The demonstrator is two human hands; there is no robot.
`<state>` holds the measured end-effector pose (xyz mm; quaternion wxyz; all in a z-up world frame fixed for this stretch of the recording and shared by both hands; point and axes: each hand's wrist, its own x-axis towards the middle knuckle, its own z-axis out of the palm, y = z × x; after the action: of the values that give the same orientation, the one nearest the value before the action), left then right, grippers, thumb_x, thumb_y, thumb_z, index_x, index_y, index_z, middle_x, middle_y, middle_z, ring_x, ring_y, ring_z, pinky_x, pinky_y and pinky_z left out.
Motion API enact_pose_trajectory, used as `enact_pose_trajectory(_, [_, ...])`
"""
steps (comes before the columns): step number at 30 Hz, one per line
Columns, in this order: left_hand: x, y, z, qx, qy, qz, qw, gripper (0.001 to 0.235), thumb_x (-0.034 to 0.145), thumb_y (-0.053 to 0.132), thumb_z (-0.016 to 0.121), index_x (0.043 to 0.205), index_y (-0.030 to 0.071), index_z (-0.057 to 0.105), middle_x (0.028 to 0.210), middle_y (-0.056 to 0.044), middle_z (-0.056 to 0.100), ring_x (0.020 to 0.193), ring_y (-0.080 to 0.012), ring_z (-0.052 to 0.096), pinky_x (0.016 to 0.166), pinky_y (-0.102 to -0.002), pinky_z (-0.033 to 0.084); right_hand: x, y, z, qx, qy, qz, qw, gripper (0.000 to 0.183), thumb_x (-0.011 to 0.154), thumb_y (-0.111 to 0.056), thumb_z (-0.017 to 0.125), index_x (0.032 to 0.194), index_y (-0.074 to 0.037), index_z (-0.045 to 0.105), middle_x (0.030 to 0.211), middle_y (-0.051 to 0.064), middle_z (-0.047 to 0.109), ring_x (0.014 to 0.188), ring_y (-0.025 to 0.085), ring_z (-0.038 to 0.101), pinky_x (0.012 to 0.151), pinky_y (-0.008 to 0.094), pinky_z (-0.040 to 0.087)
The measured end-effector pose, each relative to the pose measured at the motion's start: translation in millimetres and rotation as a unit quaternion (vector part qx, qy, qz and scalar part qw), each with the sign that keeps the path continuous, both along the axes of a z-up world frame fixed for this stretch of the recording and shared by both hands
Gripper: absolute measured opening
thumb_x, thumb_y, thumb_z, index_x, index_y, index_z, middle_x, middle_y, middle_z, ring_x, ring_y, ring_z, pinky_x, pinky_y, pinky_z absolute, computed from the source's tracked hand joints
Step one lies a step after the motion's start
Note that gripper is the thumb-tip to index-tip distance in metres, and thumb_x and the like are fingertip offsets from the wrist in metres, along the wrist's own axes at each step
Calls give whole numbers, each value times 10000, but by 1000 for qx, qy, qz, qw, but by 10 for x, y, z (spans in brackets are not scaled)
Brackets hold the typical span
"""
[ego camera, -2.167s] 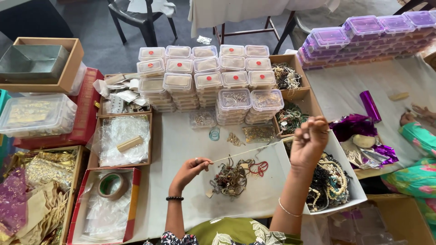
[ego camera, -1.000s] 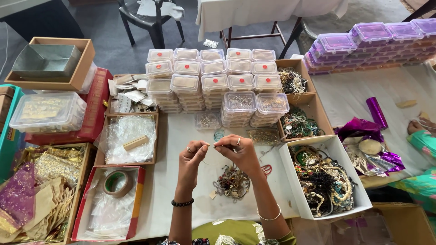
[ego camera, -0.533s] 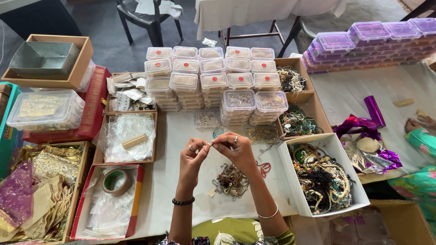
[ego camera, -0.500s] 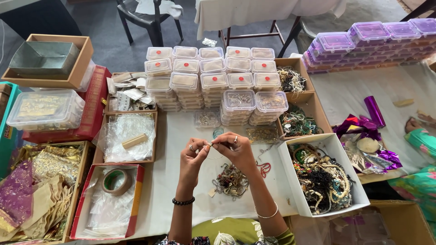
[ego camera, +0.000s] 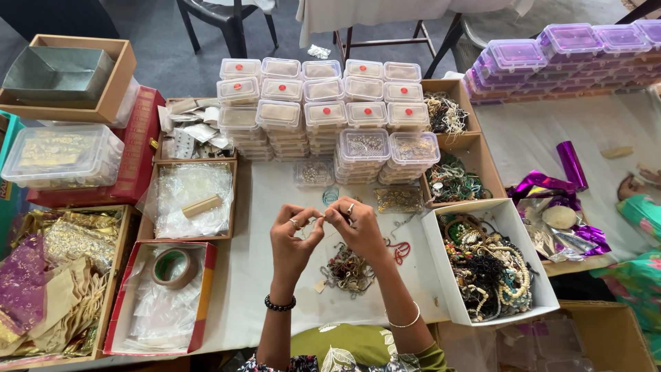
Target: The person sorts through a pile of tangled jewelry and hair accessories on a table, separating items by hand. They handle various necklaces, bracelets, and hair ties, picking them up and placing them into different piles or containers.
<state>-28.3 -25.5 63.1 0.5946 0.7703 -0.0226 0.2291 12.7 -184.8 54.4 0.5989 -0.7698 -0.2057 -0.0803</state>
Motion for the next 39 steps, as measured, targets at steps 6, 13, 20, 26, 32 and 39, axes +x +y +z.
enact_pose_trajectory(6, [-14, -41, 40, 37, -54, -21, 998, 234, 789, 30, 804, 1020, 47, 769, 904, -21, 601, 802, -120, 591, 707, -293, 522, 25, -20, -259, -14, 28, -13, 999, 353, 1061, -250, 624, 836, 21, 643, 714, 67, 541, 644, 91, 464, 578, 277, 412])
enact_pose_trajectory(13, [11, -10, -37, 9, -7, -11, 1000, 214, 783, 24, 797, 993, 53, 774, 883, -25, 584, 758, -124, 577, 675, -288, 512, 39, -67, -42, 139, 145, 89, 976, 326, 1046, -326, 541, 1030, -42, 700, 754, -33, 649, 642, 15, 520, 569, 203, 418])
enact_pose_trajectory(20, [11, -18, -38, 22, -6, -5, 1000, 216, 789, 38, 810, 1001, 54, 777, 880, -23, 581, 780, -132, 570, 689, -305, 500, 37, -25, -71, 16, 91, 34, 995, 239, 997, -256, 681, 983, -19, 706, 685, -31, 633, 612, 8, 518, 518, 223, 428])
enact_pose_trajectory(26, [56, 13, -127, 95, -36, -9, 995, 183, 830, 117, 786, 1002, 60, 764, 909, -48, 584, 876, -194, 579, 767, -348, 502, 45, -25, -272, -37, 105, -19, 994, 364, 1031, -316, 649, 815, -26, 688, 549, -18, 528, 519, 30, 453, 470, 240, 372])
enact_pose_trajectory(32, [156, 197, -979, -328, 210, -303, 870, 712, 1102, 671, 206, 943, 78, 566, 910, -113, 664, 971, -268, 682, 996, -348, 474, 219, -194, -395, 156, 179, -51, 970, 440, 1059, -410, 566, 795, -65, 633, 626, -45, 598, 543, 22, 494, 479, 216, 371])
enact_pose_trajectory(39, [144, 76, -115, -596, 229, -256, 726, 587, 1002, 354, 351, 1511, 61, 338, 1354, -160, 673, 1130, -180, 620, 1112, -364, 390, 141, -271, -107, -81, 14, -44, 996, 260, 911, -293, 745, 883, -36, 768, 689, 21, 682, 573, 58, 565, 511, 264, 458])
